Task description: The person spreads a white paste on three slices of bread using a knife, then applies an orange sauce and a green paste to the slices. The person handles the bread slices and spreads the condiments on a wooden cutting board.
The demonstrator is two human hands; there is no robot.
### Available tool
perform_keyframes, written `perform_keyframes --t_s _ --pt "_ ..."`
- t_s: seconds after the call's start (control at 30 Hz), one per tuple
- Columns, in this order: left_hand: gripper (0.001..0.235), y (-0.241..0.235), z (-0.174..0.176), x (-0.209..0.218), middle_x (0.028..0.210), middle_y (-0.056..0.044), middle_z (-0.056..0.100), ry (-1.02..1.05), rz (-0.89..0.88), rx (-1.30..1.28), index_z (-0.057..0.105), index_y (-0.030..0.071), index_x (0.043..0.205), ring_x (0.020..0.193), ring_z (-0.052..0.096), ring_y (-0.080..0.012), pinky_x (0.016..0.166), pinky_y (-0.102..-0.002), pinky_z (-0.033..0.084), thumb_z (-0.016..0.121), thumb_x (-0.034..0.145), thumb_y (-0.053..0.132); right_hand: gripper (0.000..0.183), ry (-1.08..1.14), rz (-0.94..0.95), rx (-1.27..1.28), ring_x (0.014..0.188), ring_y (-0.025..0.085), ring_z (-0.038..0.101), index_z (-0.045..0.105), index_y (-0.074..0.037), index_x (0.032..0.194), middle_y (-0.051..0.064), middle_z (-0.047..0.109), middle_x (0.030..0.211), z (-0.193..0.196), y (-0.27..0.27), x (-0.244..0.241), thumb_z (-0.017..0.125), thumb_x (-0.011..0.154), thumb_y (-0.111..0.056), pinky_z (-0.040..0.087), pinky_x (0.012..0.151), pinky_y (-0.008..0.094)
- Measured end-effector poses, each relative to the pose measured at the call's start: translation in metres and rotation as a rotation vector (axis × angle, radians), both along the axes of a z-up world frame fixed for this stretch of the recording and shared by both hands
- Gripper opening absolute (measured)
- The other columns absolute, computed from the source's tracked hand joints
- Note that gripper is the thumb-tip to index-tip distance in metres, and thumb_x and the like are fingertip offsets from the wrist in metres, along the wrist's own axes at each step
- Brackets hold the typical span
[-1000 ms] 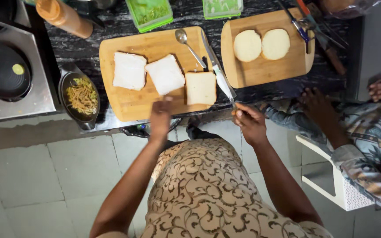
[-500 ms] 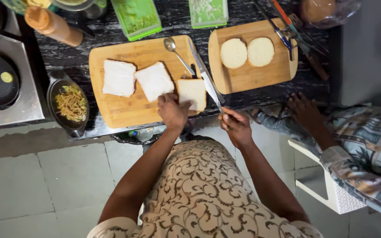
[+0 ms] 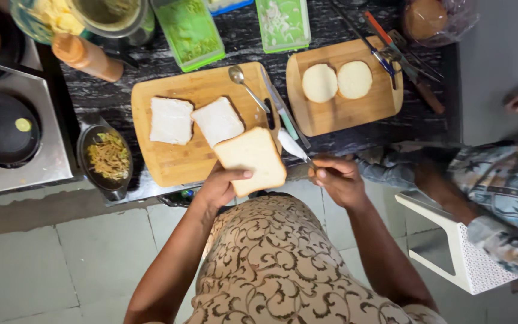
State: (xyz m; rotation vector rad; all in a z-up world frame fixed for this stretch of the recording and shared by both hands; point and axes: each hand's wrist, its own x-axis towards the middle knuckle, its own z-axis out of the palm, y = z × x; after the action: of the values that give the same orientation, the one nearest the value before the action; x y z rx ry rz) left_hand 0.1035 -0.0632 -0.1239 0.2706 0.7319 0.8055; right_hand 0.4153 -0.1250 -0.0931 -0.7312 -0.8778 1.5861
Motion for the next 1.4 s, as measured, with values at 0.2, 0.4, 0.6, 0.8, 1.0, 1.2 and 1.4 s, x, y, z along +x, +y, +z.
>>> perform_keyframes --t_s 0.2,0.4,0.6,0.8,1.0,1.2,1.4 --pt "0.062 0.014 0.035 -0.033 0.143 -0.021 0.059 -0.343 0.035 0.065 0.047 -0.003 0.147 0.131 0.060 -0.0338 0.113 -0.050 0.050 0.069 0.097 0.027 0.020 -0.678 0.014 0.357 0.091 0.018 0.070 0.074 0.002 0.116 0.014 0.072 0.108 0.083 0.046 -0.032 0.071 0.096 -0.001 0.055 0.078 0.030" --pt "0.077 0.023 0.102 -0.082 0.140 -0.018 0.063 -0.371 0.069 0.022 0.052 -0.001 0.147 0.125 0.064 -0.0320 0.109 -0.049 0.051 0.043 0.105 0.063 0.027 -0.965 0.051 0.709 0.090 0.017 0.071 0.074 -0.001 0.116 0.011 0.070 0.107 0.144 0.086 -0.096 0.065 0.093 0.011 0.057 0.074 0.028" --pt "0.075 0.028 0.122 -0.123 0.134 -0.019 0.068 -0.472 0.111 0.078 0.058 -0.001 0.142 0.121 0.068 -0.0324 0.108 -0.050 0.053 0.042 0.107 0.063 0.038 -1.182 0.126 0.894 0.091 0.023 0.065 0.075 -0.006 0.119 0.008 0.068 0.106 0.172 0.096 -0.121 0.069 0.085 0.010 0.054 0.081 0.034" --pt "0.078 0.031 0.120 -0.147 0.137 -0.021 0.066 -0.495 0.072 0.083 0.056 -0.003 0.143 0.124 0.066 -0.0336 0.110 -0.049 0.051 0.043 0.104 0.063 0.042 -1.430 0.132 0.851 0.095 0.024 0.066 0.075 -0.008 0.118 0.008 0.066 0.103 0.197 0.087 -0.097 0.069 0.080 0.009 0.054 0.085 0.035" --pt "0.075 0.035 0.109 -0.158 0.141 -0.020 0.064 -0.474 0.018 0.071 0.055 -0.002 0.144 0.129 0.063 -0.0326 0.114 -0.049 0.047 0.045 0.104 0.060 0.040 -1.391 0.038 0.760 0.095 0.020 0.070 0.074 -0.012 0.120 0.006 0.070 0.108 0.222 0.078 -0.108 0.068 0.085 0.008 0.057 0.081 0.031" --pt "0.082 0.040 0.135 -0.158 0.149 -0.022 0.056 -0.489 -0.095 0.195 0.043 -0.004 0.154 0.137 0.057 -0.0349 0.117 -0.050 0.044 0.041 0.103 0.061 0.044 -1.389 0.234 0.726 0.093 0.024 0.069 0.073 -0.010 0.124 0.008 0.069 0.109 0.227 0.099 -0.140 0.065 0.087 0.012 0.056 0.079 0.033" --pt "0.082 0.043 0.152 -0.148 0.152 -0.017 0.055 -0.494 -0.022 0.161 0.041 -0.002 0.156 0.140 0.053 -0.0328 0.119 -0.051 0.042 0.039 0.103 0.061 0.042 -1.333 0.300 0.741 0.097 0.026 0.070 0.072 -0.009 0.121 0.008 0.070 0.109 0.216 0.097 -0.136 0.065 0.085 0.012 0.055 0.081 0.034"
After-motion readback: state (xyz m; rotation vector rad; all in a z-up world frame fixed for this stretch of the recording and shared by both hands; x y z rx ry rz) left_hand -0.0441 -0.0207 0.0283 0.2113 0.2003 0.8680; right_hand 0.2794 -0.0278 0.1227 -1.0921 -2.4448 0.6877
